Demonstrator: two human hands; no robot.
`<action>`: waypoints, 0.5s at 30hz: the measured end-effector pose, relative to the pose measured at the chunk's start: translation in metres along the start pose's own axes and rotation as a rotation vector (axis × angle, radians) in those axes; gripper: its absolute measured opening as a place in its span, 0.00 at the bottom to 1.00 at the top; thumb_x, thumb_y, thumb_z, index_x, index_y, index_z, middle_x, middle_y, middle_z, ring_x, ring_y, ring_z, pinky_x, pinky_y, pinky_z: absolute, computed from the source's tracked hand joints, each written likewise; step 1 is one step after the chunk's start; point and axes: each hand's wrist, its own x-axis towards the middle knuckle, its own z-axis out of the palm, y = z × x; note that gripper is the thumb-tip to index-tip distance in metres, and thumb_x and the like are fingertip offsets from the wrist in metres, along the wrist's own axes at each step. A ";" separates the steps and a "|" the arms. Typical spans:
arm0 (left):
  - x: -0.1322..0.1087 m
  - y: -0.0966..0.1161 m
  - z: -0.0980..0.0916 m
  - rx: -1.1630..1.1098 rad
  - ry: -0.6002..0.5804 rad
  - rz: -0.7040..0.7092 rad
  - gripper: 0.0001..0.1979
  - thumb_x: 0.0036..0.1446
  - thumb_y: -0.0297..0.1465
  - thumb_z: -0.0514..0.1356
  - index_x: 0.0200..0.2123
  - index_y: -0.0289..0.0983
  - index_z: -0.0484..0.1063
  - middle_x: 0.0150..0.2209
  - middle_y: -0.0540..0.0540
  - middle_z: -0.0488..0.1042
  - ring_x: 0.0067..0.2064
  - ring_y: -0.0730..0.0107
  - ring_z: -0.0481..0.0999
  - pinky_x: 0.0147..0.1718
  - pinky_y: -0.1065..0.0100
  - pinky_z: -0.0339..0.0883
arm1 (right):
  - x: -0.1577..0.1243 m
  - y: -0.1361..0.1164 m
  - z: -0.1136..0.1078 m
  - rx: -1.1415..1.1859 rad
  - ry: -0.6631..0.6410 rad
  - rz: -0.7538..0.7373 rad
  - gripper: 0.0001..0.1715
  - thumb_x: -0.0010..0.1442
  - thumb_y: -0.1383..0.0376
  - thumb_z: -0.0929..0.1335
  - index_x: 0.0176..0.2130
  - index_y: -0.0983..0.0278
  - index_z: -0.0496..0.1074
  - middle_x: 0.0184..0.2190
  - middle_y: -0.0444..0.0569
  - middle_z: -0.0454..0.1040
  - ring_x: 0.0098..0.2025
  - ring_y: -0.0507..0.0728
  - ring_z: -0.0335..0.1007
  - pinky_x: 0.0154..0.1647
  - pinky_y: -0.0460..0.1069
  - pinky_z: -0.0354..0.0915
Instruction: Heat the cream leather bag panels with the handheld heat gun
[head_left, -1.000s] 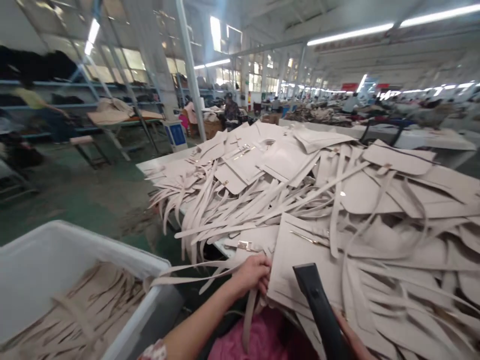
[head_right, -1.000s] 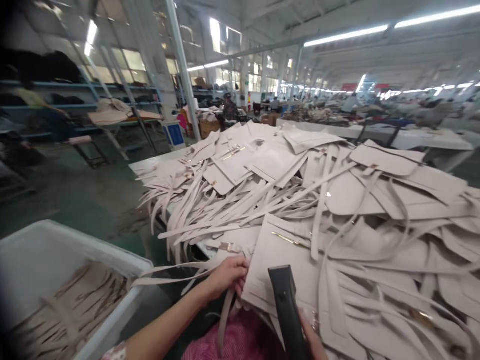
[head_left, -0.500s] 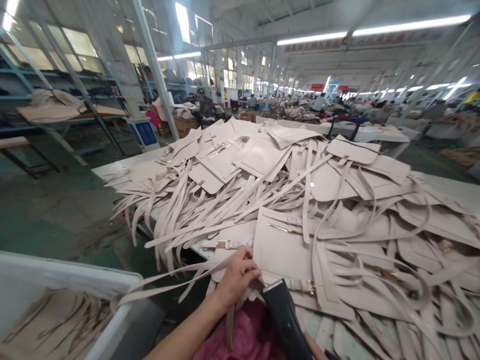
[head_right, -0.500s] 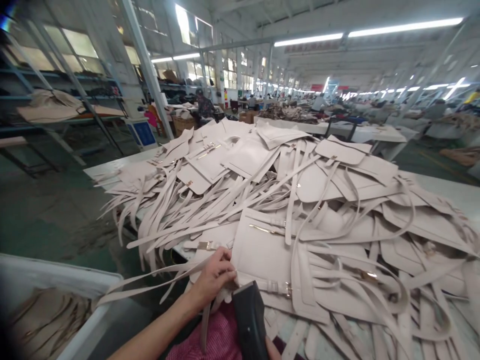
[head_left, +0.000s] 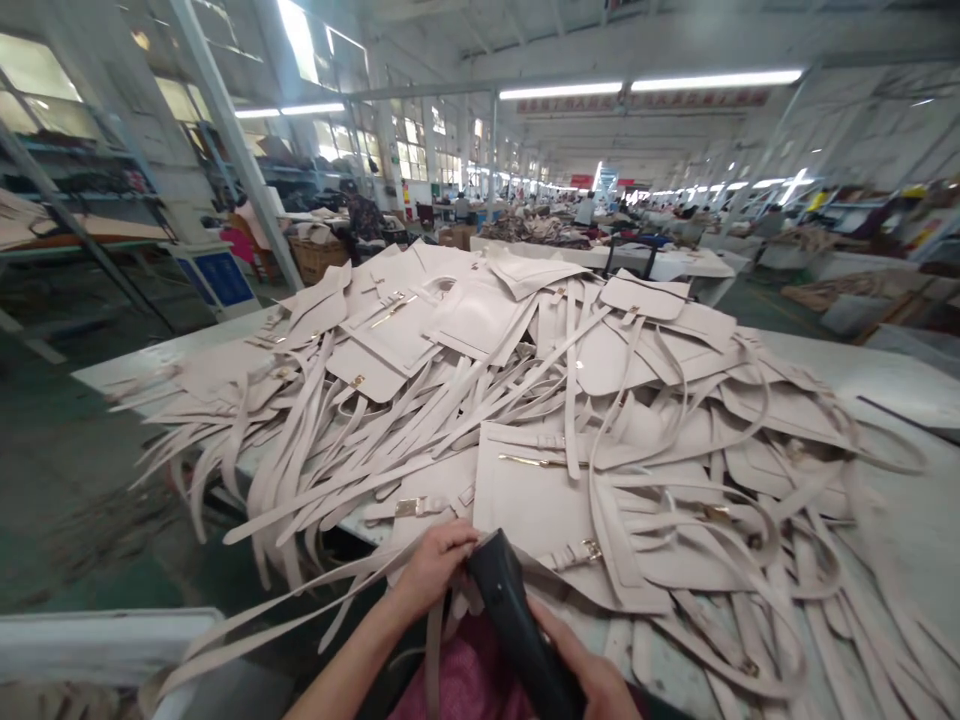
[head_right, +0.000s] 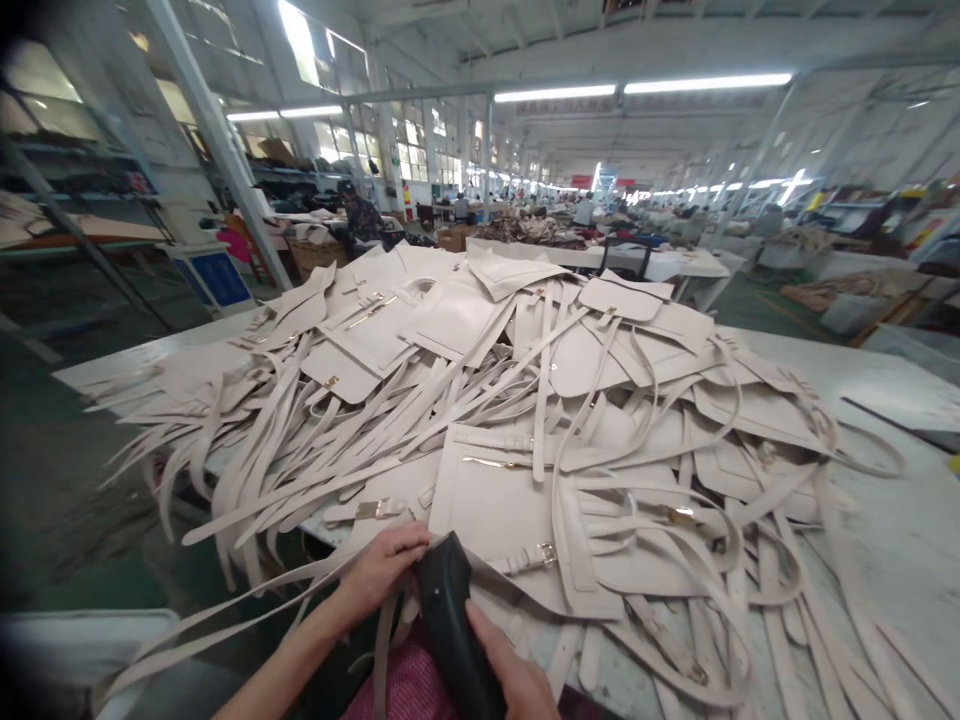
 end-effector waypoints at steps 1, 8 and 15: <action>-0.001 0.001 -0.002 -0.013 -0.025 0.028 0.10 0.50 0.30 0.53 0.24 0.32 0.72 0.25 0.50 0.63 0.30 0.72 0.65 0.29 0.73 0.58 | 0.002 -0.005 0.000 0.029 -0.001 -0.002 0.46 0.41 0.62 0.70 0.58 0.64 0.56 0.38 0.49 0.76 0.28 0.57 0.71 0.29 0.47 0.67; -0.007 0.009 -0.003 -0.125 -0.125 0.079 0.11 0.52 0.30 0.55 0.38 0.36 0.73 0.34 0.46 0.66 0.40 0.65 0.66 0.40 0.67 0.62 | 0.009 -0.024 -0.004 0.202 0.061 0.040 0.47 0.38 0.69 0.69 0.57 0.59 0.57 0.31 0.44 0.75 0.23 0.52 0.66 0.21 0.43 0.61; -0.007 -0.002 0.019 0.320 0.158 0.141 0.13 0.48 0.24 0.54 0.37 0.38 0.72 0.36 0.44 0.66 0.40 0.62 0.68 0.40 0.64 0.64 | -0.011 0.000 -0.024 0.114 0.247 0.029 0.39 0.44 0.58 0.69 0.55 0.60 0.62 0.26 0.45 0.77 0.27 0.58 0.72 0.26 0.46 0.66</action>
